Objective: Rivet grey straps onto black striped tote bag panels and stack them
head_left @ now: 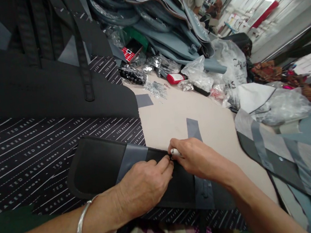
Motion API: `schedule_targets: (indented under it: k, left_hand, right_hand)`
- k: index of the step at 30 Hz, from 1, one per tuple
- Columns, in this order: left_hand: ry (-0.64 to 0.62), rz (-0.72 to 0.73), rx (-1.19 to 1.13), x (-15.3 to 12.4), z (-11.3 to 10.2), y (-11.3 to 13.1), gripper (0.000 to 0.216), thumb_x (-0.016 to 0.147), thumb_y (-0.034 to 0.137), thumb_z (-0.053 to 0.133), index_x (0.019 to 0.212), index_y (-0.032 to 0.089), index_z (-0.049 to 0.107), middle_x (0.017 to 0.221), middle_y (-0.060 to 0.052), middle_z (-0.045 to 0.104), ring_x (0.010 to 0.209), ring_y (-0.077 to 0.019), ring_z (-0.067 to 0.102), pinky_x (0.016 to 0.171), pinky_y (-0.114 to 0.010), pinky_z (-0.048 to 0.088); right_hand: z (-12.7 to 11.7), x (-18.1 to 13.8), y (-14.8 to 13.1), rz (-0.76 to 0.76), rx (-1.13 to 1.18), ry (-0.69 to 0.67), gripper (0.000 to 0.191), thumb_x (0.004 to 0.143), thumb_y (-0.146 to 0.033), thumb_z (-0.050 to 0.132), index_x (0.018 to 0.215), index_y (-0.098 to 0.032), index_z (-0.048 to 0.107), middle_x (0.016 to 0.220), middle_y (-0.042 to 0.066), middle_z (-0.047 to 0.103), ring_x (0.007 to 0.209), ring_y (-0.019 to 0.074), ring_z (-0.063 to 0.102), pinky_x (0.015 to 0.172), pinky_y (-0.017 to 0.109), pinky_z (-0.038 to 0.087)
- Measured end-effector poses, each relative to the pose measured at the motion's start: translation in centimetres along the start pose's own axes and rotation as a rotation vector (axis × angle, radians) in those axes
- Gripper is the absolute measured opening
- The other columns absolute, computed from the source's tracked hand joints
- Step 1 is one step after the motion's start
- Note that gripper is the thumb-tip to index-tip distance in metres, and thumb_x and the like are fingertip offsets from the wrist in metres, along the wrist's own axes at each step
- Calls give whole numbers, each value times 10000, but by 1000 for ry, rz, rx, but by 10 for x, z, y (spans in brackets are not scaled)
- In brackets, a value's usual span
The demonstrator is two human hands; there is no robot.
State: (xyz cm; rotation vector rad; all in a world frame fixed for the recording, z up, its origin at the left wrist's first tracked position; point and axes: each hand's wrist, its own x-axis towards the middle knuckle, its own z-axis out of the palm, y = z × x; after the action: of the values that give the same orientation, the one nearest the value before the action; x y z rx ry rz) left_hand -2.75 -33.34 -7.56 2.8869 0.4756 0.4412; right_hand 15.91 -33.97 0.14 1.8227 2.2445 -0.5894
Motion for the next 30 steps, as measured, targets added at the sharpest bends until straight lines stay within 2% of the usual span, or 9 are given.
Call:
schedule_targets:
  k: [4,7,10,13,16,19,23,27,30]
  left_hand:
    - [-18,-12,-15,1,-2,0,369,944,181,482,1297,93,539,1134,-120,674,695,-193,642,536,-334,526]
    - [-30,-15,-28,1,-3,-1,354,943,182,481,1279,96,554,1112,-119,675,677,-187,639,535,-332,529]
    - [-33,-32,-28,1,-4,0,357,953,197,479,1291,107,549,1154,-129,660,712,-192,653,549,-325,540]
    - [-53,-60,-47,3,-5,0,366,985,212,427,1324,114,525,1195,-129,639,763,-193,668,594,-324,563]
    - [-78,-66,-52,4,-5,1,371,1007,229,384,1333,114,520,1181,-115,640,772,-196,672,603,-332,572]
    - [-80,-58,-23,4,-6,1,380,1005,243,393,1341,115,516,1151,-106,650,755,-202,669,578,-338,562]
    - [-63,-54,-24,2,-4,1,390,999,240,415,1361,121,502,1161,-107,653,792,-201,677,606,-330,563]
    - [-43,-50,-37,1,-2,1,386,994,246,439,1350,116,508,1181,-117,652,835,-211,684,636,-333,572]
    - [-37,-56,-43,1,-1,0,375,990,249,447,1334,119,521,1182,-119,650,839,-209,687,639,-333,576]
  right_hand:
    - [-6,9,-8,-93,-229,-32,182,790,-34,529,904,-150,610,679,77,691,572,159,584,510,292,197]
    - [-10,14,-11,-117,-266,-55,198,775,-28,541,912,-142,626,675,87,690,572,167,587,503,296,187]
    - [-10,16,-7,-60,-239,-35,145,798,-71,576,917,-137,628,678,88,680,581,173,596,502,291,200]
    - [-8,13,2,35,-112,-23,41,813,-140,618,842,-155,642,674,68,677,587,155,577,515,272,246]
    - [-1,7,8,89,81,-12,111,829,-148,597,729,-171,640,641,30,659,564,120,535,530,251,281]
    - [6,2,10,113,177,40,142,852,-138,554,747,-162,647,671,32,676,590,120,548,553,246,300]
    - [9,1,7,74,180,51,161,852,-107,531,744,-159,639,691,42,687,605,123,551,569,253,305]
    - [4,1,1,41,41,38,160,833,-63,517,756,-151,626,672,56,666,584,130,528,542,274,259]
    - [4,0,-1,11,5,52,147,835,-52,513,800,-141,625,712,69,675,610,139,548,554,273,279]
